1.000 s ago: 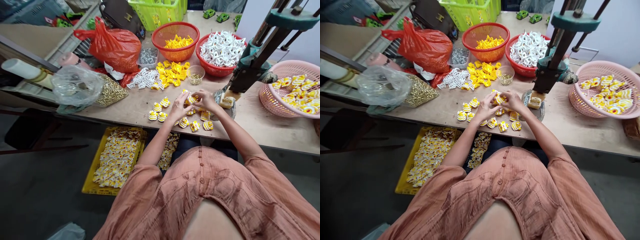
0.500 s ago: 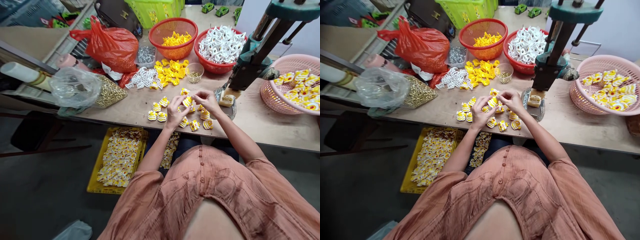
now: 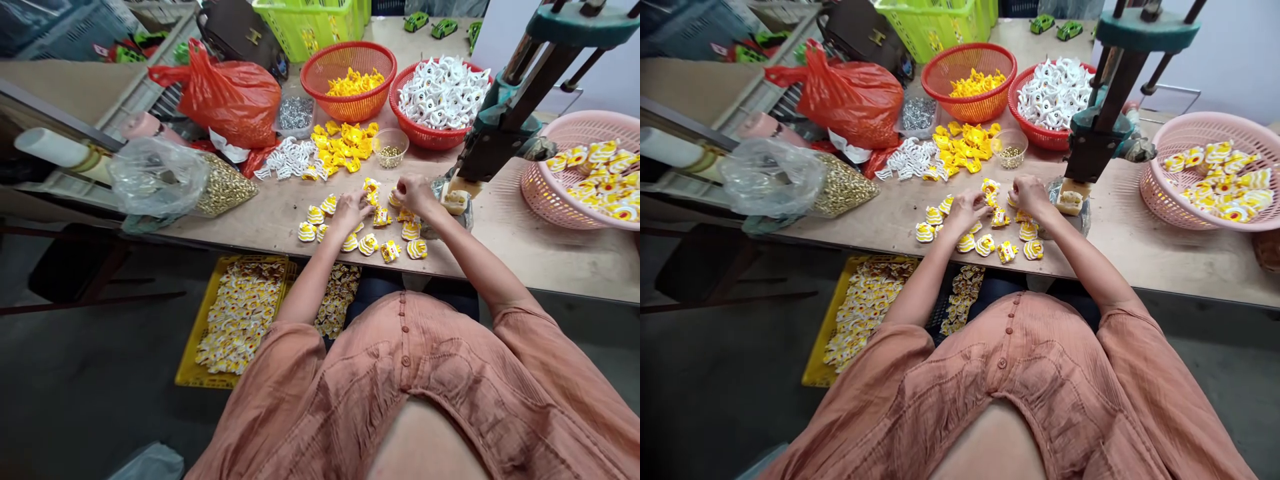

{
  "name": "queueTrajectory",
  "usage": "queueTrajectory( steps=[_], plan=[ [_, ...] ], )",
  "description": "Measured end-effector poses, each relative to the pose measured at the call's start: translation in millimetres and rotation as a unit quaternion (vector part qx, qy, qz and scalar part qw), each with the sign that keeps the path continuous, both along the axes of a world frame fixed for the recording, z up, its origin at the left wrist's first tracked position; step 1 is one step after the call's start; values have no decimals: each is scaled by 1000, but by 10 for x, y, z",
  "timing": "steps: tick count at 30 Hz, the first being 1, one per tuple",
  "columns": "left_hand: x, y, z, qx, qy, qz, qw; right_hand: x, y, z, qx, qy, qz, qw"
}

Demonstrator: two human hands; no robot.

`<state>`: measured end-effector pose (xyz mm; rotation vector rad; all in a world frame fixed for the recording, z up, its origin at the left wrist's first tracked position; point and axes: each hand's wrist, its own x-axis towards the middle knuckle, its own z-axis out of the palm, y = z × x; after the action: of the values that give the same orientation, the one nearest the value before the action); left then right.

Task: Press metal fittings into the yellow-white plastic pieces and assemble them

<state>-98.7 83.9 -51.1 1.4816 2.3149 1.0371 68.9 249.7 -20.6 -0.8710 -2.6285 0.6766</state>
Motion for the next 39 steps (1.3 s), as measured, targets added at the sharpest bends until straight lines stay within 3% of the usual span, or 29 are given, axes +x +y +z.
queueTrajectory(
  steps=[2, 5, 8, 12, 17, 27, 33, 39],
  plan=[
    [-7, 104, -35, -14, -10, 9, 1000, -16, -15, -4, 19, -40, 10, 999],
    [17, 163, -39, 20, -54, 34, 998, 63, -46, 34, 43, -22, 13, 999],
    [53, 93, 37, 96, -190, 41, 976, 204, -90, 94, 29, 71, 37, 996],
    [176, -58, 224, 144, -334, -5, 932, 267, -243, 151, -43, 221, 85, 971],
    [340, -153, 332, 159, -347, 3, 924, 172, -457, 145, -111, 269, 72, 954],
    [375, -137, 191, 196, -276, 45, 940, 132, -621, 110, -59, 256, 40, 964],
    [345, -162, 237, 201, -373, -14, 906, 147, -624, 190, -182, 310, 50, 932],
    [548, -237, 315, 165, -446, -67, 877, 134, -528, 174, -260, 327, 22, 908]
  ],
)
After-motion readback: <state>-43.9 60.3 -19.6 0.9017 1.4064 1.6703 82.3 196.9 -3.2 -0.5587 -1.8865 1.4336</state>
